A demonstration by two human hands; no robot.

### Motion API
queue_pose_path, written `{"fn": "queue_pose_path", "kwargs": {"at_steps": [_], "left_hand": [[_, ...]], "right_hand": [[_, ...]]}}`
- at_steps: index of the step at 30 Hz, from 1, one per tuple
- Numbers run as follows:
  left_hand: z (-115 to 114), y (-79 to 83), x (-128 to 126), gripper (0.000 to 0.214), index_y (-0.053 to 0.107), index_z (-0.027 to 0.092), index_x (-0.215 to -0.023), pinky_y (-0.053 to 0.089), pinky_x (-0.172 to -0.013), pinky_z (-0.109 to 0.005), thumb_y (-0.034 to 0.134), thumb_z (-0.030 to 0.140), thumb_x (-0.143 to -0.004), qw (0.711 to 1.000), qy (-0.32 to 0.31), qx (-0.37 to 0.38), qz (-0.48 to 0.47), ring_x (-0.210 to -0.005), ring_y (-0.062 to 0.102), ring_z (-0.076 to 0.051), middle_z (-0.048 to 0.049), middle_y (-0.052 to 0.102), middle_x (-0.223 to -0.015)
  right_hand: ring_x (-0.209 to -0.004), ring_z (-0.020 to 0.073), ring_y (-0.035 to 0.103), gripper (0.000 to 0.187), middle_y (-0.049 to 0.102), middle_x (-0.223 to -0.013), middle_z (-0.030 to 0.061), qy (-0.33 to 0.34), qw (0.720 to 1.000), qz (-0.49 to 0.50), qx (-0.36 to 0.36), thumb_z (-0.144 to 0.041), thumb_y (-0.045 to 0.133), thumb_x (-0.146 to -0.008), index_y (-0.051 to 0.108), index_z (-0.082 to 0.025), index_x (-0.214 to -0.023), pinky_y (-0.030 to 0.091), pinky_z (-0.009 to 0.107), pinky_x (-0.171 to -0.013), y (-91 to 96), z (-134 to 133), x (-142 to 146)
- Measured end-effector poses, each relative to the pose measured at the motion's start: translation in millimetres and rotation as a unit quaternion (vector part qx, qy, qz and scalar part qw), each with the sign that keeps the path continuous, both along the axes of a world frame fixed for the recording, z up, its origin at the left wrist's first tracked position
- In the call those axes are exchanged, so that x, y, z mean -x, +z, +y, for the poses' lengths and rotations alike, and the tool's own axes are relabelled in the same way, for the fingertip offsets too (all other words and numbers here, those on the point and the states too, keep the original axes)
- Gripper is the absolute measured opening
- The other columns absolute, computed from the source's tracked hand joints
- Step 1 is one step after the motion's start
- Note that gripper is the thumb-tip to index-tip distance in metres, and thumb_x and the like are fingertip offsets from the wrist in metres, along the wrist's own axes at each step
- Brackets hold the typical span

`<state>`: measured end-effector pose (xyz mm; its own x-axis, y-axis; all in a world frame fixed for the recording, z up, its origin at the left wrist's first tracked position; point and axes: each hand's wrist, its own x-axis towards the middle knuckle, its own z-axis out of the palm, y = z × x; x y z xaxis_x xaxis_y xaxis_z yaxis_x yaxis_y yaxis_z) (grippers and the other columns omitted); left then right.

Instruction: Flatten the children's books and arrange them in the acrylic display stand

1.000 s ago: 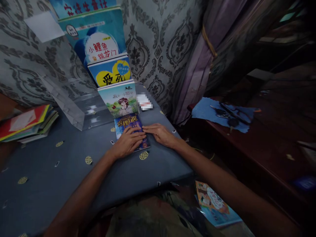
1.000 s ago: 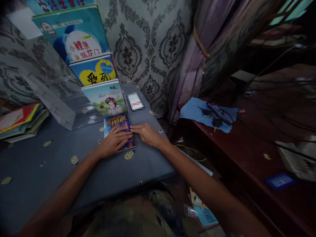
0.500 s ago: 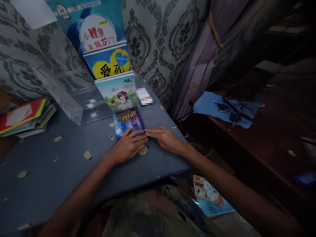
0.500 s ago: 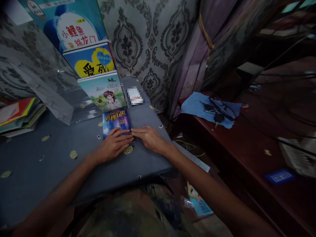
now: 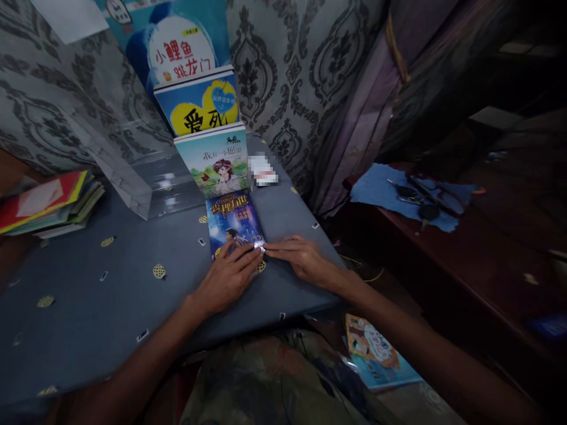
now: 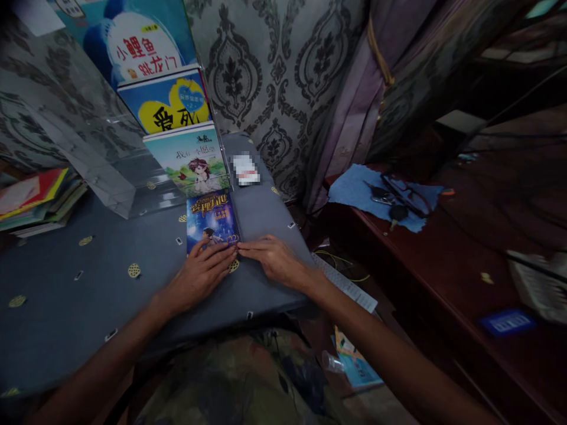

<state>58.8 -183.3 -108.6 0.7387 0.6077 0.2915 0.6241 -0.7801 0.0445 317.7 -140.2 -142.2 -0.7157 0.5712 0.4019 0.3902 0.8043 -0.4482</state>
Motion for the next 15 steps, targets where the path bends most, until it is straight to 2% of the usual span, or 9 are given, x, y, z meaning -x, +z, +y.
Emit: {"fn": "queue_pose_path", "kwargs": {"at_steps": [3, 7, 15], "left_hand": [[-6.6, -0.6, 5.2, 0.040, 0.054, 0.022, -0.144, 0.034, -0.120, -0.053, 0.044, 0.025, -0.106, 1.000, 0.013, -0.011, -0.005, -0.131, 0.059, -0.024, -0.0088, 0.069, -0.135], [-20.3, -1.9, 24.1, 0.041, 0.053, 0.021, -0.146, 0.038, -0.117, -0.051, 0.042, 0.024, -0.106, 0.998, 0.051, -0.030, -0.019, -0.127, 0.062, -0.023, -0.0095, 0.070, -0.134], [-34.6, -4.6, 61.2, 0.042, 0.051, 0.021, -0.147, 0.053, -0.101, -0.042, 0.043, 0.024, -0.106, 0.997, 0.053, -0.023, -0.049, -0.121, 0.065, -0.022, -0.0097, 0.070, -0.133]], "right_hand": [[-0.113, 0.0191, 0.071, 0.052, 0.070, -0.135, 0.0049, -0.006, 1.000, 0.004, -0.008, -0.004, 0.045, -0.093, 0.067, -0.029, -0.134, 0.054, 0.040, -0.096, -1.0, 1.0, 0.8], [-0.112, 0.0173, 0.071, 0.052, 0.070, -0.135, 0.0026, -0.007, 1.000, 0.010, -0.008, -0.002, 0.047, -0.092, 0.068, -0.029, -0.132, 0.053, 0.037, -0.096, -2.8, 1.7, 0.3], [-0.113, 0.0179, 0.072, 0.057, 0.069, -0.136, 0.0027, -0.018, 1.000, 0.008, 0.010, 0.000, 0.047, -0.089, 0.067, -0.031, -0.132, 0.054, 0.039, -0.097, 0.8, -1.5, 0.2]]}}
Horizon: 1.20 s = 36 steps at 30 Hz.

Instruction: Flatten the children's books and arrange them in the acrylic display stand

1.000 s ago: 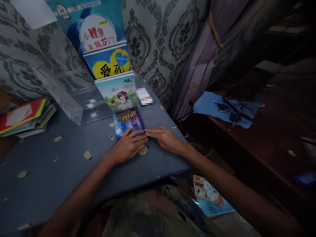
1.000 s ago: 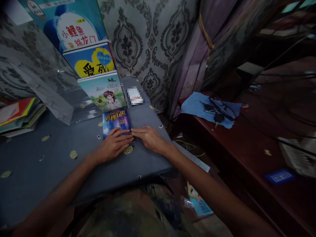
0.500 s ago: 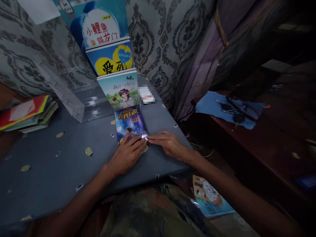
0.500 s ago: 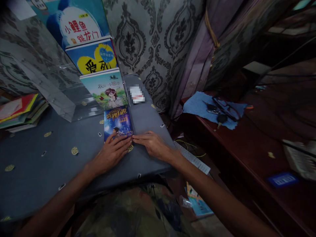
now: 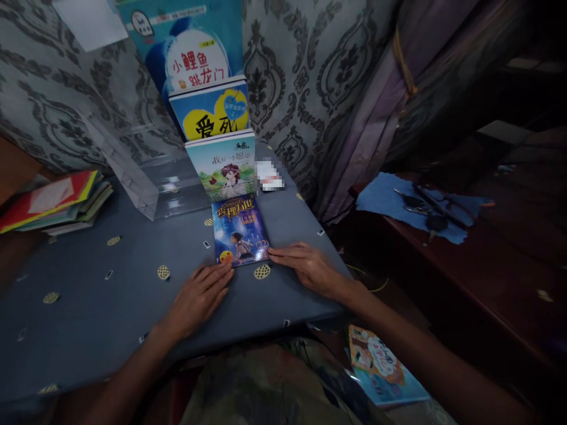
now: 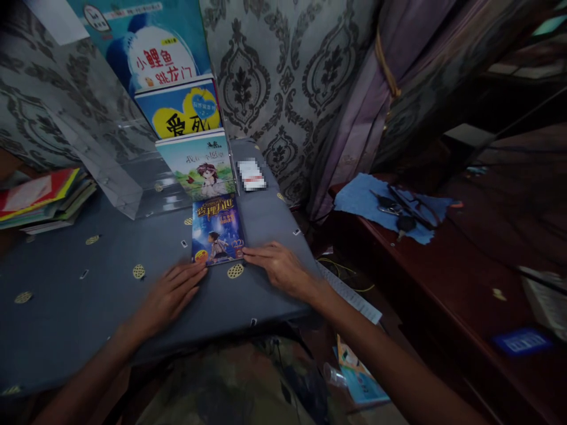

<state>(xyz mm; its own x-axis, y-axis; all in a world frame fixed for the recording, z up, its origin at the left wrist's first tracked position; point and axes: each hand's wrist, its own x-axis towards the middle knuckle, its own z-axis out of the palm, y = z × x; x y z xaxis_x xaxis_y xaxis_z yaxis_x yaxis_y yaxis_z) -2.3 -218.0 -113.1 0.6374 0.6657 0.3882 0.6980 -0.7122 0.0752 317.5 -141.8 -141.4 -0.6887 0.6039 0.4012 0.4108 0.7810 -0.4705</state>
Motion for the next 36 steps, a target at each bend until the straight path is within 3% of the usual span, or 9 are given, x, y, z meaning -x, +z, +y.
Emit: {"fn": "queue_pose_path", "kwargs": {"at_steps": [7, 12, 17, 22, 26, 30, 33, 36], "left_hand": [[5.2, 1.4, 5.2, 0.036, 0.061, 0.024, -0.136, 0.056, -0.096, -0.037, 0.041, 0.025, -0.106, 0.995, 0.048, 0.042, -0.078, -0.107, 0.068, -0.019, -0.0075, 0.073, -0.121], [46.0, 1.2, 7.8, 0.036, 0.062, 0.022, -0.132, 0.051, -0.103, -0.045, 0.039, 0.035, -0.106, 0.964, 0.191, 0.096, -0.160, -0.113, 0.064, -0.024, -0.0096, 0.070, -0.122], [86.2, -15.4, 8.3, 0.039, 0.059, 0.019, -0.133, 0.044, -0.110, -0.053, 0.043, 0.037, -0.103, 0.949, 0.237, 0.101, -0.183, -0.129, 0.055, -0.030, -0.0143, 0.066, -0.132], [98.2, -31.0, 2.7, 0.043, 0.057, 0.018, -0.138, 0.041, -0.111, -0.055, 0.042, 0.035, -0.102, 0.944, 0.241, 0.110, -0.195, -0.137, 0.049, -0.032, -0.0159, 0.064, -0.137], [96.8, -31.9, 0.8, 0.043, 0.058, 0.019, -0.138, 0.040, -0.113, -0.055, 0.043, 0.037, -0.102, 0.938, 0.237, 0.124, -0.221, -0.136, 0.051, -0.030, -0.0152, 0.064, -0.137], [95.1, -28.9, 1.7, 0.042, 0.060, 0.021, -0.136, 0.038, -0.115, -0.052, 0.045, 0.039, -0.101, 0.927, 0.219, 0.142, -0.270, -0.134, 0.054, -0.029, -0.0144, 0.064, -0.140], [93.6, -23.0, 2.9, 0.042, 0.063, 0.021, -0.133, 0.039, -0.115, -0.051, 0.049, 0.041, -0.099, 0.905, 0.214, 0.174, -0.323, -0.132, 0.057, -0.029, -0.0132, 0.065, -0.138], [91.6, -12.8, 3.0, 0.046, 0.065, 0.020, -0.132, 0.046, -0.110, -0.045, 0.055, 0.047, -0.096, 0.860, 0.203, 0.236, -0.403, -0.126, 0.061, -0.029, -0.0120, 0.068, -0.133]], "right_hand": [[-0.113, 0.0206, 0.073, 0.058, 0.072, -0.131, 0.0053, -0.012, 0.999, 0.024, 0.019, 0.002, 0.046, -0.085, 0.071, -0.030, -0.126, 0.055, 0.045, -0.101, 6.9, -3.1, -1.4], [-0.111, 0.0216, 0.074, 0.047, 0.077, -0.119, 0.0069, -0.039, 0.995, 0.053, 0.076, -0.005, 0.045, -0.089, 0.076, -0.025, -0.118, 0.058, 0.042, -0.098, 12.5, 5.5, 3.0], [-0.116, 0.0248, 0.071, 0.044, 0.075, -0.125, 0.0091, -0.120, 0.991, 0.029, 0.060, -0.010, 0.045, -0.091, 0.075, -0.022, -0.120, 0.058, 0.045, -0.101, 21.9, 20.6, 23.8], [-0.119, 0.0302, 0.069, 0.041, 0.071, -0.131, 0.0158, -0.197, 0.980, -0.021, 0.025, -0.020, 0.044, -0.098, 0.069, -0.015, -0.130, 0.056, 0.050, -0.102, 16.3, 37.7, 44.3], [-0.116, 0.0310, 0.068, 0.042, 0.072, -0.128, 0.0152, -0.187, 0.981, -0.044, 0.013, -0.022, 0.041, -0.101, 0.066, -0.015, -0.134, 0.050, 0.057, -0.107, 6.6, 41.2, 49.4], [-0.115, 0.0297, 0.068, 0.041, 0.072, -0.129, 0.0150, -0.170, 0.985, -0.033, -0.001, -0.021, 0.041, -0.101, 0.066, -0.016, -0.133, 0.050, 0.055, -0.107, 2.3, 41.1, 48.1], [-0.112, 0.0293, 0.070, 0.040, 0.073, -0.125, 0.0153, -0.158, 0.987, -0.016, -0.009, -0.021, 0.042, -0.100, 0.068, -0.017, -0.131, 0.055, 0.051, -0.099, 2.3, 42.0, 46.3], [-0.109, 0.0278, 0.071, 0.040, 0.075, -0.122, 0.0147, -0.151, 0.988, 0.011, -0.011, -0.022, 0.043, -0.100, 0.069, -0.017, -0.129, 0.057, 0.047, -0.096, 3.1, 42.2, 44.4]]}}
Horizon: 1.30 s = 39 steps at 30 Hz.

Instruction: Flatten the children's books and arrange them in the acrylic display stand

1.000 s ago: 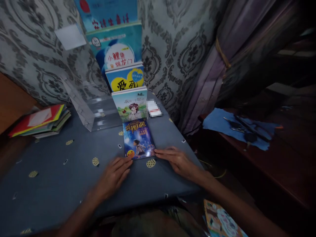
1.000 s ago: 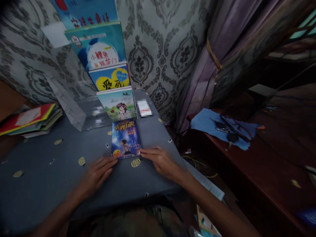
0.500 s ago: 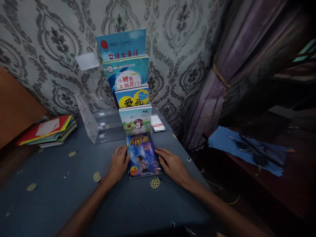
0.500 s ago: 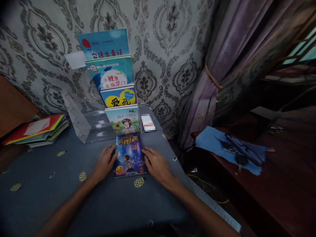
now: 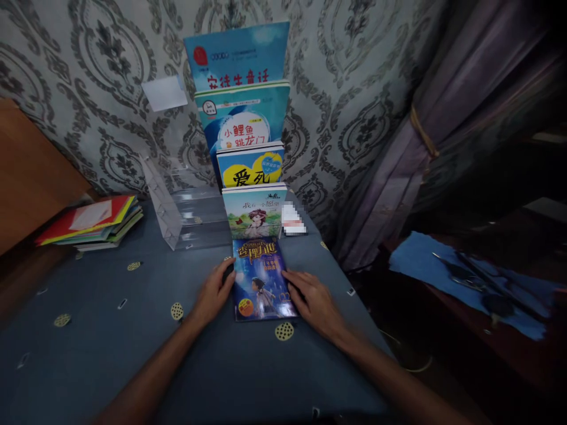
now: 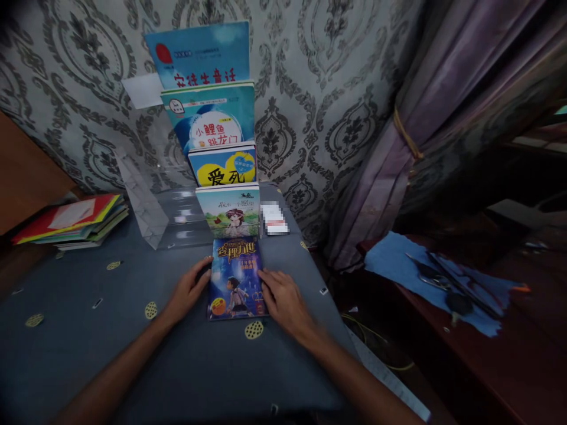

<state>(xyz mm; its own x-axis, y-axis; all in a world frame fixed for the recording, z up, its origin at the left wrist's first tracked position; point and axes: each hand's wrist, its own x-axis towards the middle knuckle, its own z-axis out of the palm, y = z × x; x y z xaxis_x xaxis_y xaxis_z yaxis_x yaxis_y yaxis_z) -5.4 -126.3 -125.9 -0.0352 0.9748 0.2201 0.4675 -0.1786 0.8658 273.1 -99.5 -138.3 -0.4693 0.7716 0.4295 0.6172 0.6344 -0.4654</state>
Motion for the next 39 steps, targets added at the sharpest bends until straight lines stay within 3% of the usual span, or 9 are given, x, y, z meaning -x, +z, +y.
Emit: {"fn": "queue_pose_path", "kwargs": {"at_steps": [3, 6, 9, 12, 18, 23, 25, 32, 39], "left_hand": [[-1.0, 8.4, -2.1, 0.054, 0.064, 0.019, -0.133, 0.056, -0.091, -0.036, 0.062, 0.053, -0.091, 0.990, -0.018, 0.058, -0.130, -0.111, 0.068, -0.027, -0.0112, 0.072, -0.126], [-1.2, 8.5, -5.7, 0.064, 0.064, 0.020, -0.131, 0.057, -0.072, -0.028, 0.078, 0.052, -0.078, 0.966, 0.003, 0.101, -0.239, -0.101, 0.070, -0.025, -0.0120, 0.067, -0.134], [-2.0, 3.5, -9.7, 0.076, 0.060, 0.022, -0.133, 0.055, -0.064, -0.023, 0.088, 0.044, -0.067, 0.932, 0.046, 0.126, -0.336, -0.099, 0.070, -0.023, -0.0132, 0.064, -0.137], [-3.9, 2.8, -13.0, 0.080, 0.059, 0.021, -0.133, 0.054, -0.062, -0.022, 0.091, 0.041, -0.063, 0.904, 0.042, 0.157, -0.395, -0.087, 0.071, -0.019, -0.0113, 0.071, -0.118], [-7.6, 16.5, -15.2, 0.070, 0.065, 0.017, -0.124, 0.054, -0.061, -0.022, 0.092, 0.041, -0.064, 0.884, -0.048, 0.200, -0.420, -0.075, 0.070, -0.017, -0.0098, 0.075, -0.102], [-6.3, 17.2, -13.8, 0.062, 0.067, 0.018, -0.118, 0.054, -0.062, -0.022, 0.092, 0.038, -0.065, 0.877, -0.056, 0.188, -0.439, -0.073, 0.070, -0.015, -0.0069, 0.075, -0.097], [-5.7, 16.4, -13.4, 0.062, 0.067, 0.018, -0.117, 0.055, -0.063, -0.022, 0.092, 0.037, -0.064, 0.875, -0.054, 0.187, -0.444, -0.072, 0.070, -0.015, -0.0058, 0.075, -0.095], [-3.9, 17.9, -10.5, 0.063, 0.068, 0.017, -0.114, 0.056, -0.065, -0.024, 0.095, 0.036, -0.060, 0.868, -0.050, 0.208, -0.448, -0.071, 0.069, -0.014, -0.0057, 0.075, -0.095], [-3.7, 13.5, -7.4, 0.059, 0.066, 0.017, -0.112, 0.055, -0.064, -0.021, 0.094, 0.032, -0.062, 0.868, -0.055, 0.225, -0.440, -0.071, 0.069, -0.013, -0.0044, 0.075, -0.092]], "right_hand": [[-0.111, 0.0267, 0.071, 0.040, 0.075, -0.122, 0.0136, -0.001, 1.000, 0.020, 0.011, -0.024, 0.044, -0.100, 0.070, -0.019, -0.129, 0.058, 0.044, -0.097, -0.1, -0.9, -1.6], [-0.110, 0.0271, 0.072, 0.038, 0.076, -0.121, 0.0132, -0.009, 0.999, 0.032, 0.027, -0.027, 0.047, -0.099, 0.072, -0.019, -0.127, 0.058, 0.043, -0.096, -1.8, -2.2, -2.4], [-0.110, 0.0269, 0.073, 0.038, 0.076, -0.120, 0.0129, -0.015, 0.998, 0.040, 0.041, -0.029, 0.049, -0.098, 0.073, -0.020, -0.126, 0.058, 0.043, -0.097, -3.0, -3.2, -3.3], [-0.110, 0.0268, 0.072, 0.039, 0.076, -0.121, 0.0120, -0.015, 0.997, 0.043, 0.060, -0.031, 0.048, -0.098, 0.073, -0.021, -0.125, 0.058, 0.043, -0.097, -2.0, -3.4, -4.2], [-0.107, 0.0278, 0.072, 0.040, 0.077, -0.118, 0.0118, -0.020, 0.993, 0.060, 0.096, -0.033, 0.051, -0.094, 0.073, -0.021, -0.126, 0.058, 0.045, -0.094, 4.7, -3.2, -2.9], [-0.067, 0.0227, 0.065, 0.049, 0.073, -0.075, 0.0054, -0.053, 0.988, 0.065, 0.126, -0.037, 0.052, -0.092, 0.067, -0.019, -0.136, 0.058, 0.037, -0.067, 5.9, -2.2, -0.9], [-0.061, 0.0213, 0.060, 0.049, 0.069, -0.069, 0.0037, -0.054, 0.988, 0.069, 0.127, -0.039, 0.052, -0.092, 0.068, -0.019, -0.134, 0.055, 0.035, -0.062, 4.6, -1.0, -0.9], [-0.055, 0.0191, 0.055, 0.051, 0.065, -0.066, 0.0031, -0.043, 0.986, 0.083, 0.139, -0.046, 0.054, -0.091, 0.072, -0.018, -0.129, 0.051, 0.032, -0.056, 2.1, 2.8, -1.3], [-0.058, 0.0183, 0.056, 0.045, 0.069, -0.070, 0.0041, -0.041, 0.983, 0.083, 0.156, -0.040, 0.054, -0.090, 0.075, -0.020, -0.125, 0.051, 0.031, -0.060, 13.6, -2.8, 2.1]]}}
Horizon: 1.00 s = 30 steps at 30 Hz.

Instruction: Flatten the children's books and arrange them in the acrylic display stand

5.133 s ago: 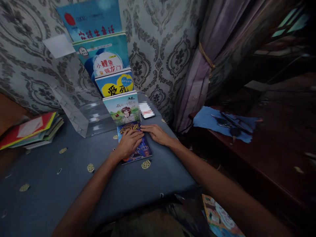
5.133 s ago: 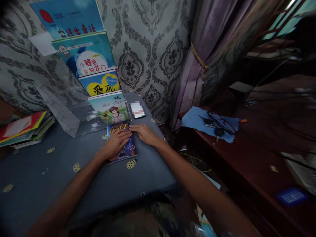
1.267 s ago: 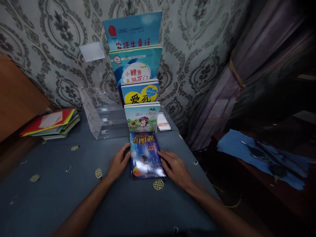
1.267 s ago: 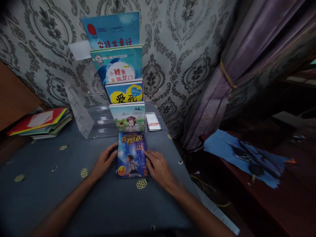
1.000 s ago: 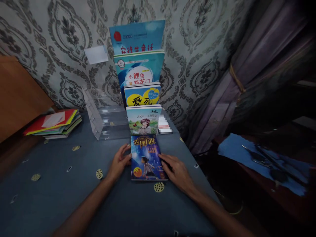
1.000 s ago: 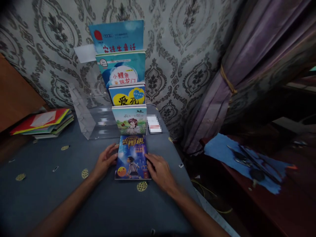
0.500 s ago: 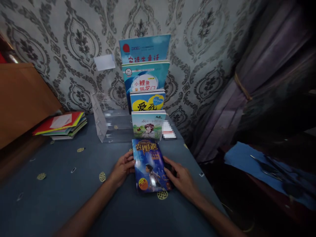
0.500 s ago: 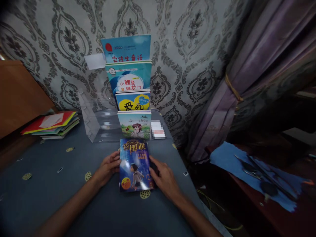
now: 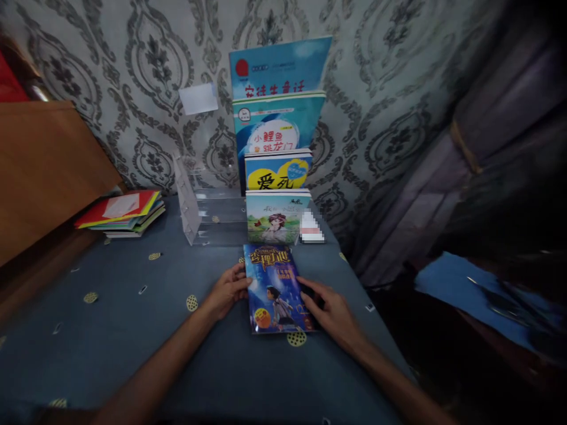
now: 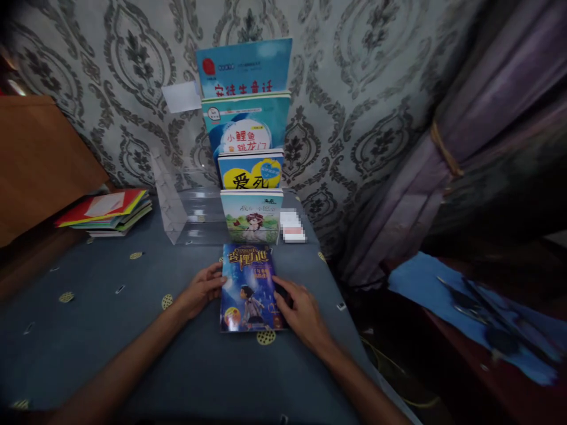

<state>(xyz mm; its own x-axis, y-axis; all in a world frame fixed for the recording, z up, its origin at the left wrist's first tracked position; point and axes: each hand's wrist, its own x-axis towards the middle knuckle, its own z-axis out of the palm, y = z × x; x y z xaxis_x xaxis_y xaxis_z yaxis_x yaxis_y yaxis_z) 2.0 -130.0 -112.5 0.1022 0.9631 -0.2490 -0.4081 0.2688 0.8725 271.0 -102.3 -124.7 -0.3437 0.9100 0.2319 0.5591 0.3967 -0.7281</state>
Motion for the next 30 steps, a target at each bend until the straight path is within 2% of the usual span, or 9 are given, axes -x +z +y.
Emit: {"fn": "queue_pose_path", "kwargs": {"at_steps": [4, 9, 13, 15, 19, 25, 27, 30], "left_hand": [[-2.4, 2.3, -1.7, 0.059, 0.064, 0.018, -0.112, 0.055, -0.066, -0.022, 0.094, 0.033, -0.063, 1.000, 0.001, -0.003, 0.018, -0.074, 0.071, -0.015, -0.0037, 0.076, -0.093], [-4.9, 7.6, -5.8, 0.065, 0.062, 0.020, -0.115, 0.054, -0.065, -0.022, 0.095, 0.038, -0.061, 0.999, 0.012, -0.016, 0.050, -0.072, 0.070, -0.015, -0.0042, 0.076, -0.093], [-6.3, 10.5, -7.8, 0.068, 0.061, 0.020, -0.119, 0.053, -0.063, -0.022, 0.093, 0.038, -0.062, 0.997, 0.021, -0.027, 0.064, -0.071, 0.071, -0.016, -0.0052, 0.077, -0.096], [-6.8, 12.6, -8.5, 0.069, 0.060, 0.021, -0.121, 0.055, -0.065, -0.023, 0.093, 0.037, -0.062, 0.997, 0.022, -0.028, 0.063, -0.075, 0.072, -0.017, -0.0058, 0.077, -0.099], [-7.5, 17.7, -10.1, 0.071, 0.061, 0.021, -0.122, 0.057, -0.068, -0.023, 0.093, 0.036, -0.061, 0.998, 0.021, -0.021, 0.063, -0.081, 0.074, -0.019, -0.0064, 0.077, -0.103], [-7.0, 19.7, -9.8, 0.070, 0.062, 0.022, -0.123, 0.057, -0.070, -0.024, 0.092, 0.036, -0.061, 0.998, 0.021, -0.019, 0.064, -0.085, 0.074, -0.020, -0.0057, 0.077, -0.104], [-6.0, 18.8, -8.7, 0.070, 0.062, 0.022, -0.122, 0.056, -0.071, -0.024, 0.092, 0.036, -0.061, 0.997, 0.017, -0.021, 0.067, -0.084, 0.074, -0.019, -0.0053, 0.077, -0.102], [-3.9, 16.0, -7.0, 0.068, 0.062, 0.021, -0.121, 0.056, -0.070, -0.024, 0.092, 0.035, -0.061, 0.997, 0.009, -0.013, 0.070, -0.079, 0.072, -0.017, -0.0046, 0.076, -0.098]], "right_hand": [[-0.059, 0.0168, 0.055, 0.043, 0.071, -0.074, 0.0038, -0.015, 0.999, 0.015, 0.024, -0.035, 0.056, -0.088, 0.075, -0.020, -0.125, 0.048, 0.029, -0.057, 5.0, -3.5, 3.2], [-0.056, 0.0148, 0.054, 0.044, 0.073, -0.072, 0.0022, -0.032, 0.994, 0.067, 0.081, -0.032, 0.059, -0.086, 0.074, -0.018, -0.124, 0.046, 0.027, -0.055, 1.7, 2.6, 5.1], [-0.075, 0.0187, 0.067, 0.042, 0.078, -0.098, 0.0065, -0.027, 0.978, 0.181, 0.105, -0.030, 0.063, -0.082, 0.073, -0.020, -0.121, 0.056, 0.031, -0.067, -4.0, 10.2, 5.1], [-0.078, 0.0191, 0.068, 0.045, 0.077, -0.101, 0.0081, -0.035, 0.961, 0.235, 0.143, -0.033, 0.066, -0.081, 0.071, -0.018, -0.123, 0.058, 0.031, -0.066, -5.1, 13.4, 5.4], [-0.064, 0.0123, 0.059, 0.052, 0.072, -0.096, 0.0052, -0.052, 0.934, 0.276, 0.219, -0.036, 0.073, -0.077, 0.068, -0.016, -0.124, 0.048, 0.021, -0.047, -0.1, 19.2, 8.5], [-0.047, 0.0062, 0.041, 0.028, 0.057, -0.066, -0.0053, -0.004, 0.902, 0.290, 0.319, -0.035, 0.077, -0.075, 0.071, -0.016, -0.094, 0.034, 0.018, -0.038, 13.6, 28.6, 17.6], [-0.045, 0.0054, 0.039, 0.026, 0.053, -0.064, -0.0073, -0.014, 0.898, 0.298, 0.324, -0.033, 0.079, -0.073, 0.069, -0.017, -0.091, 0.032, 0.017, -0.037, 14.8, 31.0, 18.6], [-0.045, 0.0051, 0.042, 0.029, 0.055, -0.066, -0.0077, -0.023, 0.900, 0.311, 0.305, -0.036, 0.080, -0.069, 0.064, -0.018, -0.085, 0.036, 0.018, -0.037, 12.5, 32.8, 17.5]]}}
